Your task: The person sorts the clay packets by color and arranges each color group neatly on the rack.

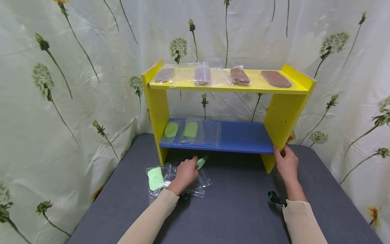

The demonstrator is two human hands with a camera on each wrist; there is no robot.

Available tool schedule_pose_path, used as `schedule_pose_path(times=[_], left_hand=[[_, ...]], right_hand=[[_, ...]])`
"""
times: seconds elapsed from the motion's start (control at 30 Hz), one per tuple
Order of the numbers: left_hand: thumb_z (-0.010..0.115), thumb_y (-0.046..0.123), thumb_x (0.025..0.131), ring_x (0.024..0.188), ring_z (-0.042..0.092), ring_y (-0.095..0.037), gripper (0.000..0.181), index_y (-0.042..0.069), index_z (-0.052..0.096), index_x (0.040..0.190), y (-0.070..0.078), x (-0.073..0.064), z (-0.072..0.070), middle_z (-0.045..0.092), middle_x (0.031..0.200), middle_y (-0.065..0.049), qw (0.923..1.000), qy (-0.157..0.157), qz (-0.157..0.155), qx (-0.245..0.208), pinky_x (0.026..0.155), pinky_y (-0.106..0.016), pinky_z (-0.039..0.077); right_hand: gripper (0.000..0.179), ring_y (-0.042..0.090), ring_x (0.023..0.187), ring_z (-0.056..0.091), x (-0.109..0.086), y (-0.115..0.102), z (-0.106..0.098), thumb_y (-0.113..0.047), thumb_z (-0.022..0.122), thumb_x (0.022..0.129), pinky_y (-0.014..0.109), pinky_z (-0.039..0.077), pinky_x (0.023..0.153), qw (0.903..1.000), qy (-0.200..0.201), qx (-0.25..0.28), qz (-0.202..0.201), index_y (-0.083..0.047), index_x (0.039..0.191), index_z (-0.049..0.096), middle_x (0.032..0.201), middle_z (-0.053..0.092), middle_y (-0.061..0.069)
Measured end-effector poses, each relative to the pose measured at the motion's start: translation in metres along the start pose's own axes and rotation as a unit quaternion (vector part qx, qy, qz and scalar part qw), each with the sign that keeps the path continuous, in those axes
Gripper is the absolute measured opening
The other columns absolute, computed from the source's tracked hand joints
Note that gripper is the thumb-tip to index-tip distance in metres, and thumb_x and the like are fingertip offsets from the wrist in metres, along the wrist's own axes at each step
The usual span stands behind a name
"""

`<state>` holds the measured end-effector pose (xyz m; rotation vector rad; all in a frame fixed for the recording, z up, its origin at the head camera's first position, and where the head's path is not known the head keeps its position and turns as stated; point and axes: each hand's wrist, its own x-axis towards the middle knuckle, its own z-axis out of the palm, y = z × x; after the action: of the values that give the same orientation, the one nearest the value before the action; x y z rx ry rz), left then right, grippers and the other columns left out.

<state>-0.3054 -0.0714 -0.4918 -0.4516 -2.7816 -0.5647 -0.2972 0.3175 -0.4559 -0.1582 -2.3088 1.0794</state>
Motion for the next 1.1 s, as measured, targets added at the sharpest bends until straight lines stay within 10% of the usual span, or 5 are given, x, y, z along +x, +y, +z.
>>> schedule_pose_path(times=[0.37,0.63,1.1], left_hand=[[0.063,0.011,0.087,0.054,0.047,-0.014,0.016,0.012,0.059,0.103,0.025,-0.010,-0.036,0.054,0.070,0.000,0.9806,-0.082,0.004,-0.178,0.051,-0.030,0.041],[0.055,0.015,0.097,0.048,0.037,-0.014,0.026,0.018,0.053,0.123,0.042,-0.009,-0.061,0.058,0.074,-0.002,0.9270,-0.144,0.020,-0.346,0.051,-0.030,0.038],[0.065,0.020,0.099,0.078,0.067,-0.014,0.032,0.014,0.061,0.130,0.057,0.036,-0.074,0.071,0.105,-0.006,0.9330,-0.048,0.038,-0.354,0.059,-0.032,0.056]], right_hand=[[0.044,0.033,0.098,0.062,-0.001,0.000,0.000,-0.041,0.051,0.104,0.029,0.045,0.074,0.9999,-0.004,0.001,0.011,-0.002,0.121,0.062,0.110,0.066,0.020],[0.044,0.033,0.098,0.062,-0.001,0.001,0.001,-0.041,0.052,0.104,0.032,0.046,0.075,1.0000,-0.001,0.001,0.009,-0.002,0.121,0.062,0.110,0.067,0.020],[0.043,0.034,0.098,0.062,-0.002,0.000,-0.001,-0.040,0.052,0.104,0.027,0.045,0.074,1.0000,-0.005,0.002,0.002,-0.001,0.121,0.062,0.110,0.067,0.021]])
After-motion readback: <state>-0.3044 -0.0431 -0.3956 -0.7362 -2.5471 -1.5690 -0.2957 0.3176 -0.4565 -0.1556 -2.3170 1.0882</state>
